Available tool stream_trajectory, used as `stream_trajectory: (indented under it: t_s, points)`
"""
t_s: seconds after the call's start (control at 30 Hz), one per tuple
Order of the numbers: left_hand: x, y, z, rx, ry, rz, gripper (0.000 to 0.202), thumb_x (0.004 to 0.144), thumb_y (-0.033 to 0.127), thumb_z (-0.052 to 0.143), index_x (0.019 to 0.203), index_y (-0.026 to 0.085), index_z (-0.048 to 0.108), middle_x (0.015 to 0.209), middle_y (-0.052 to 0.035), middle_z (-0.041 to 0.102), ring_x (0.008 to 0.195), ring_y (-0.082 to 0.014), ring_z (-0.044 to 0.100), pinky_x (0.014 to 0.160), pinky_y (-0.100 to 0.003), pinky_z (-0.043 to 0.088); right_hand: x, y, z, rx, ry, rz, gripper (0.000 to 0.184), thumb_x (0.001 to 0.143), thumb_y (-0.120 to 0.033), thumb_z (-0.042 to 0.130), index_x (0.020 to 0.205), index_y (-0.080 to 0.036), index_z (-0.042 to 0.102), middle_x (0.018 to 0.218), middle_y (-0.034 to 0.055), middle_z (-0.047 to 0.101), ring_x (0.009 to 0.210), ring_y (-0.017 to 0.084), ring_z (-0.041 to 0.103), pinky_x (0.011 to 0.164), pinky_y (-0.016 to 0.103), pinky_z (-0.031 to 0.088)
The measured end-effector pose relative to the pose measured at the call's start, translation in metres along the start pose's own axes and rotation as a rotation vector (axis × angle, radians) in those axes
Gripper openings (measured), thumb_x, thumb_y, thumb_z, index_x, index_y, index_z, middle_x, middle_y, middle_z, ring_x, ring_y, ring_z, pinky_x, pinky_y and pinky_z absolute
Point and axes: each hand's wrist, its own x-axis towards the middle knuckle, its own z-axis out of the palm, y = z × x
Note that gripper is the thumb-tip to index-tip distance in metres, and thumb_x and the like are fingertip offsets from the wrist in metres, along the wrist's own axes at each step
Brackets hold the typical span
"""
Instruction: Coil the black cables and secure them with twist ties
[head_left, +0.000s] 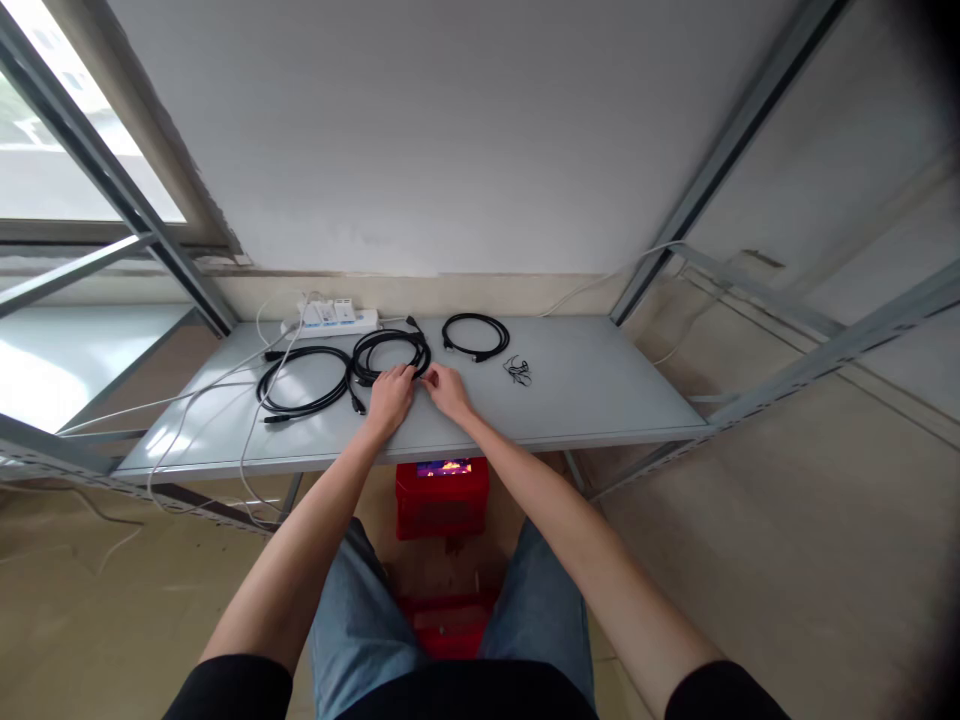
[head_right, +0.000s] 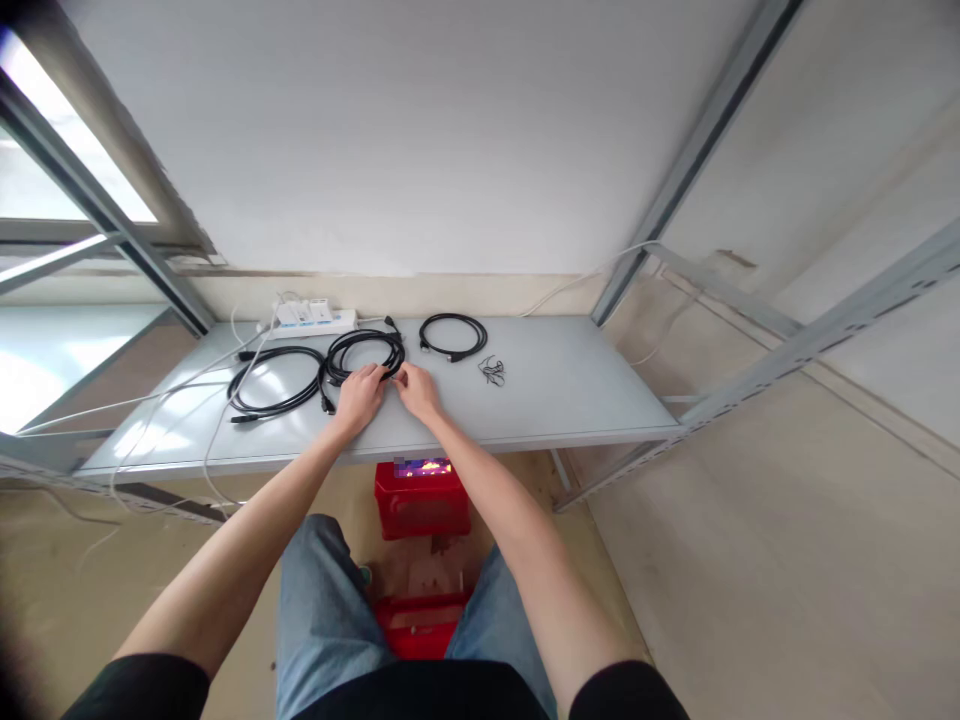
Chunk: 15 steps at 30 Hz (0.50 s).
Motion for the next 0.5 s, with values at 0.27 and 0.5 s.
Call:
stream_trajectory:
  t_s: [0.27, 0.5]
  points:
    - [0.001, 0.002, -0.001, 0.03, -0.014, 0.01, 0.029, 0.104, 0.019, 0.048, 0.124, 0.02, 0.069, 0.114, -0.0135, 0.072, 0.111, -0.0297, 0.067, 0.093, -0.039, 0.049, -0.015, -0.02, -0.007, -0.495, 0.041, -0.183, 0.016, 0.103, -0.012, 0.052, 0.107, -0.019, 0.066, 0.108, 0.0104, 0.073, 0.105, 0.026, 0.062, 0.09, 0.036, 0.043]
    - [-0.001, 0.003, -0.002, 0.059, 0.002, 0.032, 0.027, 0.103, 0.016, 0.047, 0.118, 0.019, 0.07, 0.111, -0.0125, 0.072, 0.11, -0.0297, 0.067, 0.09, -0.039, 0.048, -0.02, -0.027, -0.007, -0.715, -0.022, -0.291, 0.027, 0.1, -0.004, 0.049, 0.12, -0.013, 0.066, 0.114, 0.0158, 0.071, 0.114, 0.032, 0.056, 0.096, 0.043, 0.041]
